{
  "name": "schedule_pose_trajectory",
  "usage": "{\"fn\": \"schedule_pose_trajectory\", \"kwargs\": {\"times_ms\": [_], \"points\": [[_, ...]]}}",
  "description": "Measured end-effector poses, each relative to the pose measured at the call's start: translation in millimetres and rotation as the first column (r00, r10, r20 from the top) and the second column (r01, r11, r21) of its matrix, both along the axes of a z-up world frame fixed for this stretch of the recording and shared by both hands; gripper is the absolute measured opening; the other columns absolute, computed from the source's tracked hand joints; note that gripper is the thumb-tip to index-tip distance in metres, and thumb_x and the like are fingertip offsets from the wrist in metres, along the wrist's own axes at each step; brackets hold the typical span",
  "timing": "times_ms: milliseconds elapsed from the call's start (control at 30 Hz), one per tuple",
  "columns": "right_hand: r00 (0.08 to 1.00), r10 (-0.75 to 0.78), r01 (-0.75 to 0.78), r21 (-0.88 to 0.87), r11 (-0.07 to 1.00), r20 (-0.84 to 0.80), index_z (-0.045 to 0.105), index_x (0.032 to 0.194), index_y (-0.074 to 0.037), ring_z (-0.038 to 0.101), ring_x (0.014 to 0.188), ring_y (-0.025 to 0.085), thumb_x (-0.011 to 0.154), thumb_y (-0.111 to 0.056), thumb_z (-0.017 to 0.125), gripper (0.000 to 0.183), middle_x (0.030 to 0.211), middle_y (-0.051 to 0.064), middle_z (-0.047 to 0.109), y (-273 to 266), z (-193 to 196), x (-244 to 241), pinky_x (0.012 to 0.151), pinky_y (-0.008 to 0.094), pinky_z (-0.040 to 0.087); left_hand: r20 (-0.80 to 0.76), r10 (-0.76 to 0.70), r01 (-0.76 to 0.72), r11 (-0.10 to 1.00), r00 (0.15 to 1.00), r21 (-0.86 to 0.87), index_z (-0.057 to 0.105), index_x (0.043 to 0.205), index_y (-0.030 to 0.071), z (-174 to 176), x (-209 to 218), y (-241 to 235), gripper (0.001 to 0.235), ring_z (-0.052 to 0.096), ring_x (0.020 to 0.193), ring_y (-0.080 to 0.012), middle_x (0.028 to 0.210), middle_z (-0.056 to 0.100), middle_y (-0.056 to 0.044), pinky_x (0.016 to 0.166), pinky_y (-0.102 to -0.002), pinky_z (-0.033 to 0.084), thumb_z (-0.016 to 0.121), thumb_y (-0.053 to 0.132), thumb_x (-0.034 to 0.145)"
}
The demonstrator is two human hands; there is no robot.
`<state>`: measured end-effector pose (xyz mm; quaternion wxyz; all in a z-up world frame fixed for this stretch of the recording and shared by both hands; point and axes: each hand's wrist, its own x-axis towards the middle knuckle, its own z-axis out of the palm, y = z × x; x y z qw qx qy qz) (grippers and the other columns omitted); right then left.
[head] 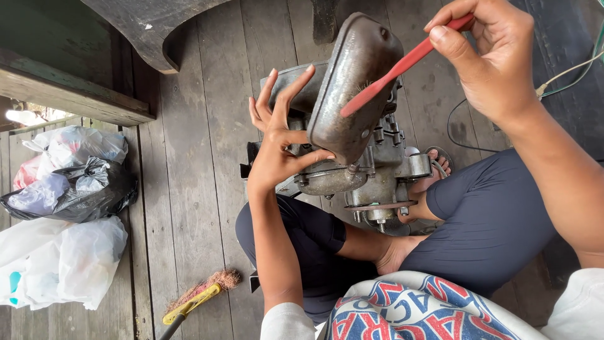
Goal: The person sits on the floor and scrubs a metal engine part with a red toothbrush. They hold the part with their left hand and scrub the surface with the toothbrush in their right hand.
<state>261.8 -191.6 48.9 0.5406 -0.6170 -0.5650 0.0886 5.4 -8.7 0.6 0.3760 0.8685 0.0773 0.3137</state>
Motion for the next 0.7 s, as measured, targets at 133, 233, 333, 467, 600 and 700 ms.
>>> {"fn": "schedule_pose_trajectory", "kwargs": {"times_ms": [133,233,333,467,600,700], "points": [[0.999,-0.008,0.007,-0.008,1.000,-0.040,0.059,0.126,0.012,0.051,0.095,0.018,0.119,0.006,0.062,0.009,0.114,0.017,0.060,-2.2,0.9,-0.5,0.090,0.027,0.044,0.031,-0.013,0.012,1.000,0.999,0.029,0.079,0.068,0.021,1.9,1.2,-9.0,0.026,0.011,0.154,-0.0336,0.154,0.044,-0.004,0.119,-0.073,-0.014,0.093,0.039,0.056],[0.999,-0.006,0.005,-0.007,1.000,-0.054,0.059,0.126,0.012,0.052,0.096,0.018,0.119,0.007,0.061,0.009,0.115,0.017,0.060,-2.6,0.8,0.5,0.092,0.028,0.045,0.034,0.022,-0.023,0.999,0.999,0.024,0.080,0.073,0.025,2.2,-0.8,-13.6,0.024,0.012,0.154,-0.0318,0.153,0.045,-0.003,0.122,-0.069,-0.009,0.093,0.038,0.057],[0.999,0.006,-0.005,0.005,1.000,-0.050,0.060,0.126,0.012,0.050,0.093,0.017,0.119,0.005,0.062,0.010,0.113,0.016,0.059,-2.5,0.3,0.6,0.089,0.027,0.044,0.100,0.010,-0.010,1.000,0.995,0.001,0.081,0.075,0.019,-1.0,-0.8,-15.9,0.025,0.012,0.152,-0.0335,0.152,0.045,-0.005,0.126,-0.060,0.005,0.092,0.036,0.060],[0.996,0.003,-0.004,-0.004,1.000,-0.088,0.060,0.125,0.011,0.049,0.090,0.014,0.117,0.006,0.061,0.009,0.109,0.014,0.059,-2.2,1.7,-0.6,0.085,0.024,0.043,0.077,0.014,-0.016,1.000,0.997,0.025,0.082,0.078,0.023,-1.8,0.8,-16.6,0.026,0.016,0.150,-0.0322,0.148,0.048,-0.004,0.124,-0.063,-0.003,0.091,0.038,0.059],[0.998,-0.005,0.004,-0.012,1.000,-0.058,0.061,0.122,0.011,0.050,0.086,0.014,0.115,0.006,0.063,0.009,0.107,0.015,0.061,-1.3,3.9,-2.2,0.081,0.024,0.042,0.043,0.011,-0.013,0.999,0.999,0.035,0.081,0.075,0.021,0.6,0.6,-16.9,0.024,0.021,0.148,-0.0321,0.146,0.050,-0.003,0.121,-0.065,-0.006,0.090,0.037,0.059],[0.998,-0.003,0.001,-0.026,1.000,-0.060,0.060,0.120,0.009,0.052,0.087,0.014,0.113,0.007,0.063,0.008,0.109,0.015,0.062,0.9,4.1,-2.4,0.083,0.024,0.044,0.008,-0.012,0.012,1.000,1.000,0.019,0.081,0.075,0.020,5.7,0.3,-17.7,0.023,0.024,0.147,-0.0318,0.142,0.053,-0.002,0.119,-0.065,-0.010,0.087,0.037,0.062]]}}
